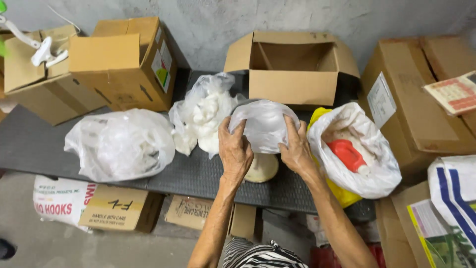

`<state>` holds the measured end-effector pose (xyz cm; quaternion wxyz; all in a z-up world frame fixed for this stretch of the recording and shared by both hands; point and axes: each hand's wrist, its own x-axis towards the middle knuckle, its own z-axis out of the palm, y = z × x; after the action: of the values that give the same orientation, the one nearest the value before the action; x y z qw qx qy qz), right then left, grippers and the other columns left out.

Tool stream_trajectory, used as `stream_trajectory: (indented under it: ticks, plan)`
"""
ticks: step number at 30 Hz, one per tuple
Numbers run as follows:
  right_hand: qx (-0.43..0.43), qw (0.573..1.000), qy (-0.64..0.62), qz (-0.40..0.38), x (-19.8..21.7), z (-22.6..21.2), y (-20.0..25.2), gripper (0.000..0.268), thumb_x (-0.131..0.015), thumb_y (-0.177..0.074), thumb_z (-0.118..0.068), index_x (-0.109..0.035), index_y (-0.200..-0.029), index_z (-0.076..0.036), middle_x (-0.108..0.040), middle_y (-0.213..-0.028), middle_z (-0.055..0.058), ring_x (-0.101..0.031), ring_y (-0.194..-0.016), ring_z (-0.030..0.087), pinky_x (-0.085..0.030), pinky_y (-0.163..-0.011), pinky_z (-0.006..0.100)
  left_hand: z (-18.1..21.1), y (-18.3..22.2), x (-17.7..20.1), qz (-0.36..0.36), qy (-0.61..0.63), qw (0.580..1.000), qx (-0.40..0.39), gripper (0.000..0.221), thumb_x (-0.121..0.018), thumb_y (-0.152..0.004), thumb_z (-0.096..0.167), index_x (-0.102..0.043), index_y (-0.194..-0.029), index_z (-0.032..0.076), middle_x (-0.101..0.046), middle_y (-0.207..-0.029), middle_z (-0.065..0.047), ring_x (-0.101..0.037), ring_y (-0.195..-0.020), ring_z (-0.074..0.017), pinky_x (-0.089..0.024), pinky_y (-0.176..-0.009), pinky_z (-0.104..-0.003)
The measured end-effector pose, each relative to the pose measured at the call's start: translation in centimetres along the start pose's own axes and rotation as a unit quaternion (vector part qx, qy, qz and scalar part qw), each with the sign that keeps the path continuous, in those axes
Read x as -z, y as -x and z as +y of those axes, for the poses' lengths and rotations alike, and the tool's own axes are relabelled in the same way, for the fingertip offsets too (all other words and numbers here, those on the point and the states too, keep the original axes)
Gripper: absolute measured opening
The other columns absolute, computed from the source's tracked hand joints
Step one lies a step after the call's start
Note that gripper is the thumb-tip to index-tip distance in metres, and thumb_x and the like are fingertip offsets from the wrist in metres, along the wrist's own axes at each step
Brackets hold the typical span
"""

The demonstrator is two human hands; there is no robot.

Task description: Weighing and portioning white powder into small plastic bags using a scoop and a weighing scale.

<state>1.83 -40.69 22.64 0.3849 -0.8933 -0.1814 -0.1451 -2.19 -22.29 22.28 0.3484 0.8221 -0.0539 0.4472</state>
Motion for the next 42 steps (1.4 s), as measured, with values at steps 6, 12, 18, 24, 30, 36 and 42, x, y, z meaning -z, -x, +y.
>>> stream_trajectory:
  ticks: [6, 12, 18, 24, 30, 36, 42]
  plan:
    - [-0.009, 0.998, 0.059, 0.01, -4.4, 3.0, -6.3, 0.085, -0.065, -0.077, 0.004, -0.036, -0.155, -0.013, -0.035, -0.145, 0.03, -0.049, -0.123, 0.053, -0.047, -0.102, 0.056, -6.7, -2.7, -4.5, -0.032, -0.054, 0.997, -0.038, 0.06, -0.058, -0.071, -0.013, -0.064, -0.129, 0.002, -0.049, -0.138, -0.033, -0.054, -0.125, -0.0497, -0.049, -0.106, -0.052]
    - [-0.114, 0.95, 0.258, -0.138, -8.0, 6.2, -7.8, 0.08, -0.071, -0.074, -0.001, -0.05, -0.148, -0.024, -0.038, -0.145, 0.018, -0.045, -0.128, 0.042, -0.038, -0.094, 0.064, -10.9, -4.0, -6.6, -0.432, -0.095, 0.884, 0.154, 0.058, -0.068, -0.083, 0.005, -0.058, -0.138, 0.017, -0.045, -0.135, -0.028, -0.061, -0.107, -0.0481, -0.053, -0.089, -0.052]
    - [-0.103, 0.954, 0.235, -0.157, -7.7, 4.9, -8.0, 0.079, -0.078, -0.071, -0.008, -0.052, -0.143, -0.024, -0.025, -0.158, 0.019, -0.037, -0.132, 0.044, -0.034, -0.097, 0.065, -8.8, -7.7, -4.9, -0.457, -0.151, 0.874, 0.062, 0.069, -0.084, -0.077, 0.032, -0.058, -0.141, 0.03, -0.037, -0.15, -0.024, -0.046, -0.131, -0.0407, -0.038, -0.104, -0.066]
    - [-0.081, 0.996, 0.026, 0.006, -1.4, 5.2, -6.3, 0.051, -0.075, -0.082, -0.018, -0.065, -0.132, -0.017, -0.041, -0.154, 0.018, -0.055, -0.125, 0.038, -0.046, -0.105, 0.048, -6.7, -9.7, -3.5, -0.369, -0.036, 0.929, 0.014, 0.059, -0.083, -0.079, 0.033, -0.067, -0.135, 0.024, -0.035, -0.156, -0.024, -0.034, -0.143, -0.0414, -0.028, -0.106, -0.071]
    - [-0.129, 0.974, 0.184, 0.03, 8.7, 14.0, -2.0, 0.041, -0.075, -0.086, -0.02, -0.067, -0.125, -0.011, -0.061, -0.129, 0.021, -0.055, -0.126, 0.041, -0.044, -0.106, 0.048, -2.1, -8.2, -7.5, -0.202, 0.141, 0.969, 0.028, 0.041, -0.072, -0.096, 0.02, -0.066, -0.136, 0.013, -0.05, -0.151, -0.024, -0.05, -0.139, -0.0404, -0.042, -0.114, -0.048]
    - [-0.269, 0.926, 0.239, -0.117, 11.3, 26.0, 2.4, 0.049, -0.077, -0.079, -0.027, -0.067, -0.122, -0.006, -0.069, -0.117, 0.022, -0.065, -0.115, 0.038, -0.05, -0.099, 0.045, 6.7, 0.2, -17.1, -0.263, 0.273, 0.921, 0.09, 0.046, -0.071, -0.094, 0.015, -0.059, -0.138, 0.009, -0.05, -0.147, -0.025, -0.051, -0.136, -0.0424, -0.042, -0.115, -0.048]
    - [-0.27, 0.896, 0.29, -0.202, 8.9, 27.2, 1.0, 0.053, -0.072, -0.08, -0.024, -0.059, -0.126, -0.003, -0.072, -0.113, 0.022, -0.069, -0.108, 0.038, -0.052, -0.096, 0.049, 8.7, 7.3, -24.9, -0.235, 0.16, 0.943, 0.173, 0.104, -0.085, -0.07, 0.011, -0.024, -0.154, 0.002, -0.033, -0.15, -0.032, -0.04, -0.134, -0.0498, -0.036, -0.111, -0.051]
